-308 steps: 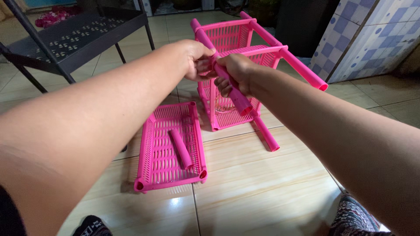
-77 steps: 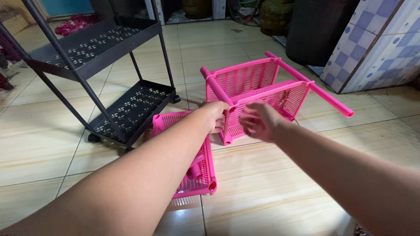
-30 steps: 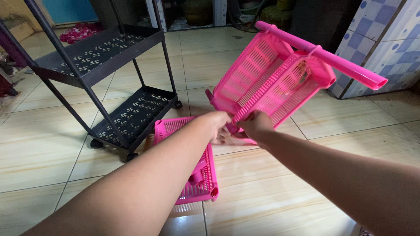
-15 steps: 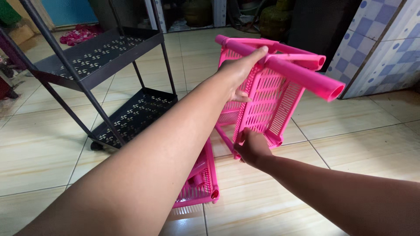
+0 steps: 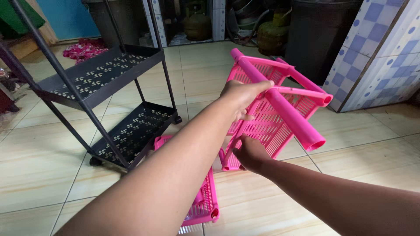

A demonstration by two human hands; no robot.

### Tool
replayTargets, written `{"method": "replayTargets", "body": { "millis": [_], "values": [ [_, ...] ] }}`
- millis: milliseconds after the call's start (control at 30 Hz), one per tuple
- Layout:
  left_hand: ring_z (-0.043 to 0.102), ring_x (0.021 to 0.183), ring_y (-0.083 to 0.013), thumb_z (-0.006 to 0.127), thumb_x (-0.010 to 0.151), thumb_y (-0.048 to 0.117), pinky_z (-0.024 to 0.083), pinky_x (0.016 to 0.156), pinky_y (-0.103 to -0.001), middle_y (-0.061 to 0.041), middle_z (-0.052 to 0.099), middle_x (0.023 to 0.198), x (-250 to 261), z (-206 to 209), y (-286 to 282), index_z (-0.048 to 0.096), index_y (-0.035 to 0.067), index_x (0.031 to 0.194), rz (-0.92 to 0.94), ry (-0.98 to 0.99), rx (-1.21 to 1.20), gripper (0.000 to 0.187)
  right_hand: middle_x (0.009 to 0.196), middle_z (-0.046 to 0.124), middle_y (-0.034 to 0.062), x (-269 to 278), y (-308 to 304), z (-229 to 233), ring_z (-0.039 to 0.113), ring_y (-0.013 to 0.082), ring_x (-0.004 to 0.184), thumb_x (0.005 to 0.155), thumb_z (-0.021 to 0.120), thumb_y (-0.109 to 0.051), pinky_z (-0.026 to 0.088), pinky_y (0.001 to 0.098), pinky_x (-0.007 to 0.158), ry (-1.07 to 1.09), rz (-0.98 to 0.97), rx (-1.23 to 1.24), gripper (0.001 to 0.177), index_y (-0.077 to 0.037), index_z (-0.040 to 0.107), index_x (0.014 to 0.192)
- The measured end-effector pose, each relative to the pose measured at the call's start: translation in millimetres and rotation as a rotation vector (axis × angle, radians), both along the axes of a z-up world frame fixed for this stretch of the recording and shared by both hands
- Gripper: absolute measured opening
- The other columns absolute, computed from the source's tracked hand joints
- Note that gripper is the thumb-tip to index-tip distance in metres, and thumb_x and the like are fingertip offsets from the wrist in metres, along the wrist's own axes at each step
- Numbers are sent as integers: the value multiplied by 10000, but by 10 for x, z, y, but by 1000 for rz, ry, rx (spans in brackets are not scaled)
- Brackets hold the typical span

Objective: The person disassembles a pink three-tier plastic rack by removing the vertical poles and separating the shelves, then reassembles it by inserting the poles back into the shelf slots and stacking the shelves in order.

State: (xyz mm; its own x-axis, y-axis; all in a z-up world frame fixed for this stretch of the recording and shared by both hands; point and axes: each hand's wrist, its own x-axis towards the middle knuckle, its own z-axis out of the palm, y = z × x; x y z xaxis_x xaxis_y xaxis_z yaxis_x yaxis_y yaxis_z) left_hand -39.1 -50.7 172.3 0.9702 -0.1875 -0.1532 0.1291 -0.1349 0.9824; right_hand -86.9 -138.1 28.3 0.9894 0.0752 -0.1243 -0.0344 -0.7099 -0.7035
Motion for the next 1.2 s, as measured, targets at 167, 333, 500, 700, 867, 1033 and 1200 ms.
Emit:
{"method": "replayTargets", "body": {
  "millis": [167,333,500,700,867,1033,1200],
  "values": [
    [740,874,-207,796,746,382,595,687,-444,-74,771,905,-2,40,11,752,99,937,-24,10,43,344,952,727,196,169,-72,22,743,291,681,939,640,-107,667,415,646,231,-84,350,230,-68,599,1162],
    [696,832,-221,807,771,269,546,633,-436,-66,713,871,83,-22,34,730,77,881,-10,36,-46,234,1044,771,169,316,-355,107,776,291,876,952,640,-138,676,420,789,434,-208,633,201,-14,723,1087],
    [702,785,-202,769,820,223,556,596,-406,-38,706,875,176,-123,103,679,105,901,27,125,-163,169,1143,721,155,495,-788,206,763,290,956,964,588,-230,647,390,837,490,-239,1004,270,-23,661,1119],
    [678,647,-198,744,861,246,530,541,-372,-59,721,827,314,-294,182,700,105,910,58,173,-200,155,1086,657,233,645,-1191,687,720,305,911,1013,539,-245,607,400,841,519,-144,1120,380,65,577,1229],
    [662,653,-189,741,869,270,567,564,-355,-58,705,827,399,-331,237,707,94,914,70,172,-196,185,997,688,277,358,-1065,1274,739,323,838,923,514,-472,623,433,775,605,-50,1102,670,136,595,1192],
    [677,704,-219,722,860,289,554,602,-393,-60,695,844,407,-270,351,664,109,925,132,177,-153,200,1008,699,221,269,-599,1519,722,313,889,964,489,-465,587,455,827,623,33,960,585,54,598,1211],
    [703,770,-205,710,858,277,551,610,-383,-44,690,882,373,-281,474,654,105,910,92,184,-127,188,865,634,118,277,-180,1307,656,225,759,1030,437,-405,608,426,751,565,-79,1086,396,-64,609,1135]
  ]
}}
